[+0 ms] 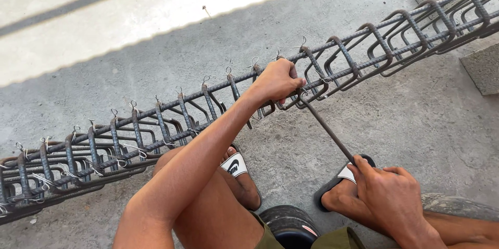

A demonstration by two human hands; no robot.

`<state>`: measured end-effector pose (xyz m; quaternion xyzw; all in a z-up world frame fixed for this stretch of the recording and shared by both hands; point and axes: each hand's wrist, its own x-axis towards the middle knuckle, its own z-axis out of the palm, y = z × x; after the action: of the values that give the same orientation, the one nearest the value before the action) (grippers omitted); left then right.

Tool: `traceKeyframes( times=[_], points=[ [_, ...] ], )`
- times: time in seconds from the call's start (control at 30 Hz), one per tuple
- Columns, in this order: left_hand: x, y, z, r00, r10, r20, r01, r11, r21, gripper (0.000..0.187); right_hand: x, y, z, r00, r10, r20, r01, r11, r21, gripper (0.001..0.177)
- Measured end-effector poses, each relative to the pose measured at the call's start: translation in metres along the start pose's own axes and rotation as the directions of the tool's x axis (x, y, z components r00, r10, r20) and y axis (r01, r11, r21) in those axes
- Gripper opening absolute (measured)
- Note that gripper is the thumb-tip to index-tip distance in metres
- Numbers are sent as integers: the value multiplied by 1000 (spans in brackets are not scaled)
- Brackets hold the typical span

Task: Tying wire around rebar intersections using a metal hook tool to secure a reinforcement cage

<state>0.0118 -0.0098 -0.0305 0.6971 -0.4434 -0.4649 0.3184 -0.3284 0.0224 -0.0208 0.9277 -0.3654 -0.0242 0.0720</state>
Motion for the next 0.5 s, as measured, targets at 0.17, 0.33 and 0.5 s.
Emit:
traceKeyframes(
  times=[0.17, 0.33, 0.5],
  points=[
    [-2, 2, -2, 1000, -23, -3, 23, 998, -52, 28, -2, -5, 18, 985, 98, 141, -99, 995, 3, 31],
    [-1, -1, -2, 999, -21, -23, 17, 984, -177, 29, 2, -20, 24, 907, 185, 378, -292, 924, 248, 30],
    [-6, 4, -2, 997, -56, -43, 46, 974, -223, 28, 12, -37, -11, 789, 86, 608, -523, 613, 592, 31]
  ],
)
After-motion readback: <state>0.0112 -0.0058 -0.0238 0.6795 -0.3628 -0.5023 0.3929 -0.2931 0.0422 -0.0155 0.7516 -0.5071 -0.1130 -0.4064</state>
